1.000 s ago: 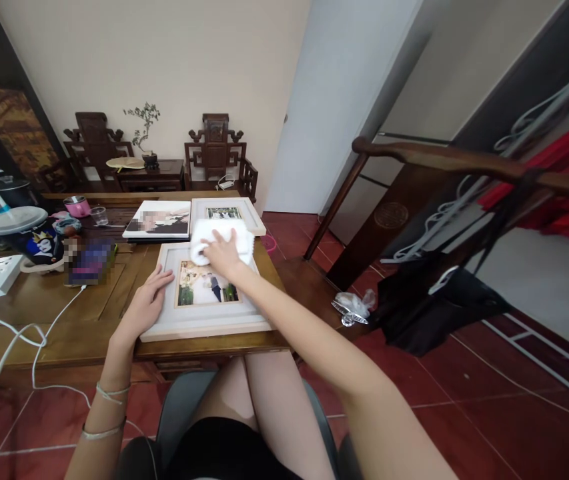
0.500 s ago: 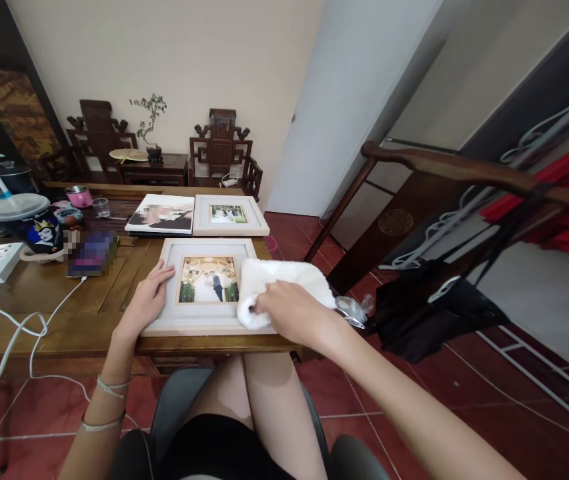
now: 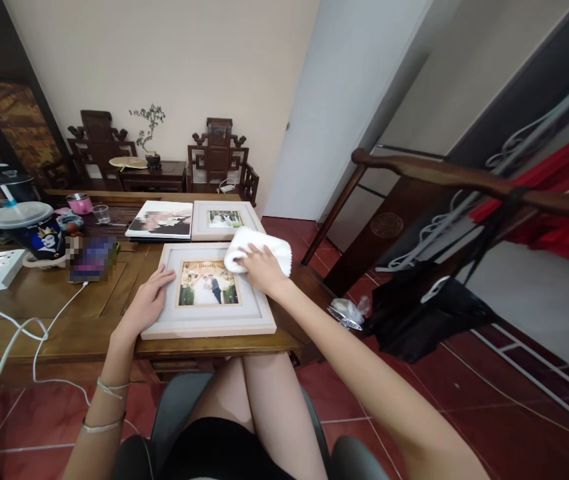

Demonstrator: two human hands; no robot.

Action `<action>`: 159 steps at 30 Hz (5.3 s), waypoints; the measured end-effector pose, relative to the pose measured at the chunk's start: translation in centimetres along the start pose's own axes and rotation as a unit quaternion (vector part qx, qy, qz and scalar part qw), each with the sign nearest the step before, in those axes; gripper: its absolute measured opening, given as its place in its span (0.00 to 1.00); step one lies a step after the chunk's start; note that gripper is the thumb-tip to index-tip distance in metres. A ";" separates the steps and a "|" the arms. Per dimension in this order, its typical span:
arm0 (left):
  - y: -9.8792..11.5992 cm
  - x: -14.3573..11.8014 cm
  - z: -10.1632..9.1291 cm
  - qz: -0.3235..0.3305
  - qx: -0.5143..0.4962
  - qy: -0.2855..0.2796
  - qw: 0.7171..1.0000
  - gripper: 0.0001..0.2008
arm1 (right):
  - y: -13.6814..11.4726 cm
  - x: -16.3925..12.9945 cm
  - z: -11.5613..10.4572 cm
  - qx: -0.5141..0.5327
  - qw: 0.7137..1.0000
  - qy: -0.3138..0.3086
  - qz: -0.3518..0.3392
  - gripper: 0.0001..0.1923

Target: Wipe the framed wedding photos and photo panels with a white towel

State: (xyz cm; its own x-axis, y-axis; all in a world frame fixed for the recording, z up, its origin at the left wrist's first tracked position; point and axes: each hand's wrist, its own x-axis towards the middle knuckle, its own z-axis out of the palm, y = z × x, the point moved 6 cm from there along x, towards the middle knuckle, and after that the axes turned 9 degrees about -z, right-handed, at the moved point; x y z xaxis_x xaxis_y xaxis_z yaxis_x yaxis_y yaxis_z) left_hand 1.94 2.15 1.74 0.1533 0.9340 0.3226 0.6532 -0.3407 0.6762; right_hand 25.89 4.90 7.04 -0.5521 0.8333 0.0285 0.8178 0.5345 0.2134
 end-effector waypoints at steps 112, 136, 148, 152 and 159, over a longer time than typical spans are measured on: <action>2.0 -0.4 -1.4 -0.003 -0.031 0.037 0.999 0.26 | -11.0 6.9 -0.9 0.128 0.979 0.000 -0.160 0.32; 0.8 -0.1 0.0 -0.011 0.005 -0.001 1.000 0.23 | -13.7 -3.5 -5.0 0.219 0.925 -0.055 -0.305 0.31; 0.6 0.1 0.2 -0.006 0.042 -0.007 0.999 0.24 | -5.6 -8.2 -3.7 0.212 0.959 -0.139 -0.124 0.33; 0.7 0.0 0.3 -0.012 0.060 0.008 0.998 0.24 | -7.5 -7.0 -4.2 0.220 0.951 -0.126 -0.175 0.32; 1.3 0.1 0.0 -0.007 0.045 0.011 0.999 0.22 | -13.1 -3.1 -4.3 0.232 0.929 -0.050 -0.284 0.31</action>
State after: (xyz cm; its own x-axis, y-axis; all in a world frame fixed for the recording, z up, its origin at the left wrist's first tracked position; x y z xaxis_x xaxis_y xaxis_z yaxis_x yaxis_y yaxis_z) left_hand 2.86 1.84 2.65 0.1277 0.9358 0.3285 0.7195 -0.3154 0.6188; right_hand 16.15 -5.27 8.37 -0.9168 0.3955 -0.0563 0.3948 0.8755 -0.2786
